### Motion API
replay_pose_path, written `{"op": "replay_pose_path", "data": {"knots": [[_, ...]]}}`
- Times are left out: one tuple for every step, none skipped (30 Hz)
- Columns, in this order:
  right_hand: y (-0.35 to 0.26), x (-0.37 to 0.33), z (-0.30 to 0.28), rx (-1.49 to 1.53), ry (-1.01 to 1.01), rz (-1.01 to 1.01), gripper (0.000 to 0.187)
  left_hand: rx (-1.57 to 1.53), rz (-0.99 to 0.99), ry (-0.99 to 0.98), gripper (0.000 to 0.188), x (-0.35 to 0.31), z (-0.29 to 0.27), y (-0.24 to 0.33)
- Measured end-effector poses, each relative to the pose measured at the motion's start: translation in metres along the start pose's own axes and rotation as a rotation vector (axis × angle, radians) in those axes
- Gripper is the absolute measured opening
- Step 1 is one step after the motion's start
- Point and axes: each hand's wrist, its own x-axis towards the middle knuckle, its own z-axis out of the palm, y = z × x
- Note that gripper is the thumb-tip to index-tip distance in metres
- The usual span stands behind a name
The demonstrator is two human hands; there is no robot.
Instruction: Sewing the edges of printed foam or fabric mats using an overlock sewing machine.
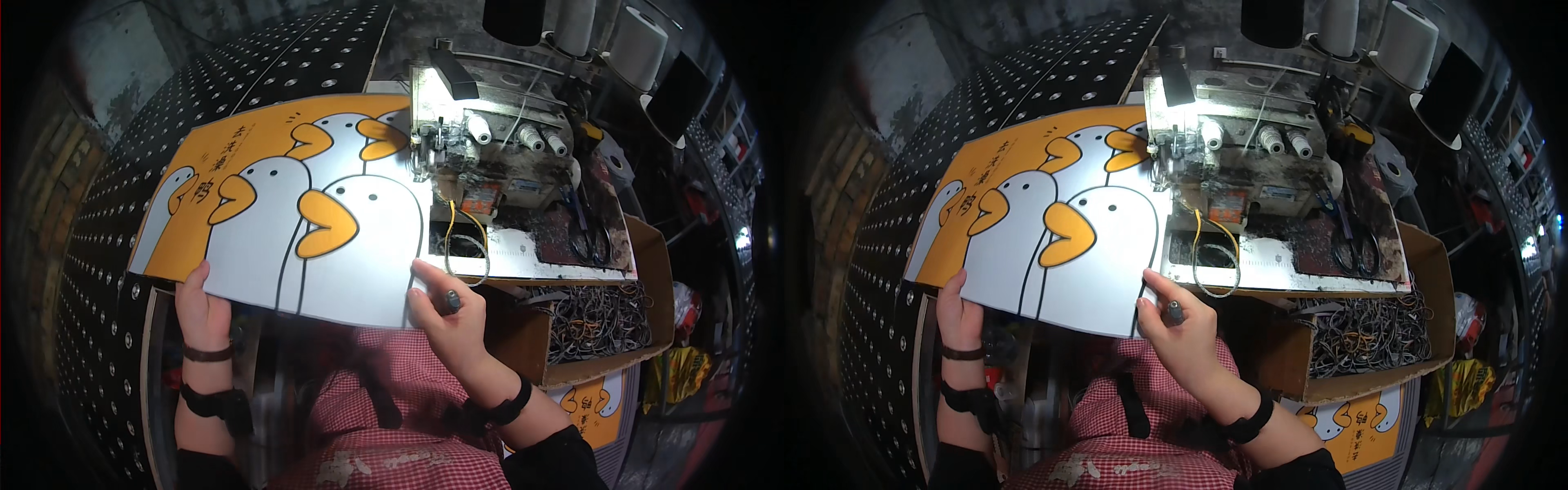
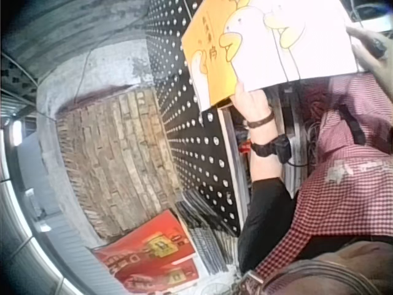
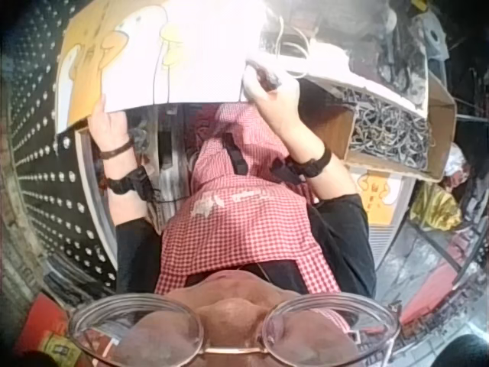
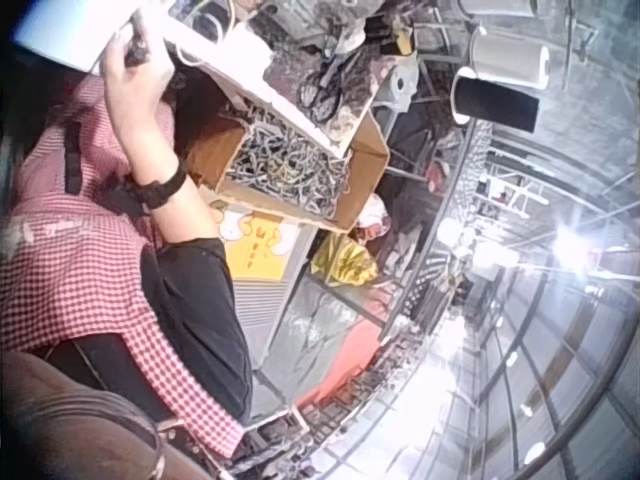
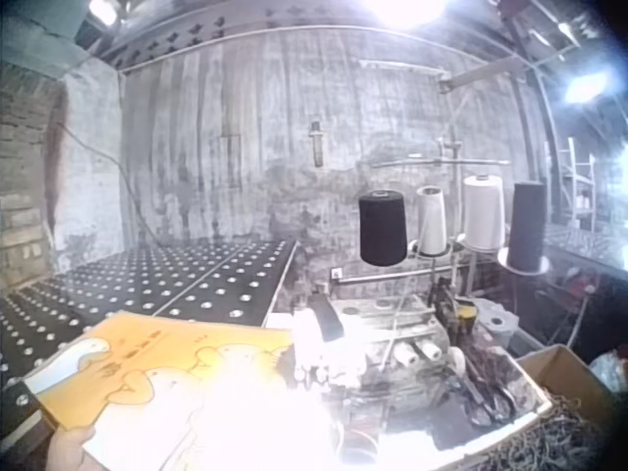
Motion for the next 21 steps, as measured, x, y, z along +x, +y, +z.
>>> {"op": "replay_pose_path", "data": {"knots": [[0.000,0.001,0.001,0.002,-0.002,0.001,0.035,0.017,0.016,0.013,0.037,0.003,0.009,0.000],[0.000,0.001,0.002,0.044,0.018,-0.020,0.031,0.017,0.017,0.014,0.037,0.008,0.016,-0.001],[0.000,0.001,0.002,0.086,0.038,-0.041,0.027,0.008,0.001,0.034,0.039,0.014,0.022,-0.002],[0.000,0.002,0.001,0.087,0.039,-0.041,0.027,-0.001,-0.015,0.053,0.041,0.020,0.028,-0.002],[0.000,0.005,0.000,0.027,0.049,-0.042,0.023,-0.012,-0.020,0.081,0.039,0.029,0.032,-0.006],[-0.001,0.008,-0.001,-0.031,0.055,-0.046,0.018,-0.012,-0.018,0.083,0.039,0.037,0.036,-0.007],[0.002,0.014,0.001,-0.030,0.052,-0.046,0.018,-0.012,-0.033,0.086,0.038,0.044,0.040,-0.008],[0.008,0.021,0.002,-0.042,0.099,-0.130,0.015,-0.013,-0.051,0.086,0.037,0.053,0.044,-0.011],[0.011,0.029,0.003,-0.053,0.143,-0.215,0.012,-0.021,-0.081,0.105,0.036,0.064,0.046,-0.013],[0.011,0.035,0.004,-0.054,0.143,-0.216,0.012,-0.023,-0.081,0.105,0.036,0.075,0.046,-0.016],[0.010,0.042,0.005,-0.090,0.168,-0.218,0.011,-0.041,-0.106,0.066,0.036,0.088,0.044,-0.019],[0.010,0.049,0.006,-0.126,0.193,-0.223,0.010,-0.060,-0.130,0.026,0.036,0.100,0.043,-0.022],[0.013,0.055,0.007,-0.155,0.210,-0.217,0.009,-0.063,-0.134,0.050,0.034,0.112,0.043,-0.025],[0.014,0.061,0.007,-0.157,0.213,-0.217,0.009,-0.065,-0.137,0.047,0.034,0.121,0.047,-0.029],[0.014,0.067,0.007,-0.227,0.229,-0.178,0.009,-0.024,-0.141,0.046,0.033,0.129,0.052,-0.032],[0.015,0.073,0.007,-0.296,0.246,-0.139,0.009,0.017,-0.147,0.045,0.033,0.138,0.057,-0.036],[0.015,0.077,0.006,-0.364,0.278,-0.162,0.012,0.030,-0.141,0.023,0.032,0.151,0.057,-0.041],[0.015,0.079,0.007,-0.365,0.280,-0.162,0.012,0.028,-0.141,0.022,0.032,0.163,0.058,-0.045],[0.014,0.081,0.008,-0.382,0.317,-0.220,0.014,0.104,-0.124,-0.048,0.032,0.174,0.058,-0.049],[0.015,0.084,0.009,-0.400,0.354,-0.278,0.016,0.179,-0.107,-0.118,0.033,0.187,0.058,-0.053],[0.021,0.084,0.010,-0.421,0.341,-0.355,0.021,0.177,-0.100,-0.113,0.033,0.204,0.053,-0.052]]}}
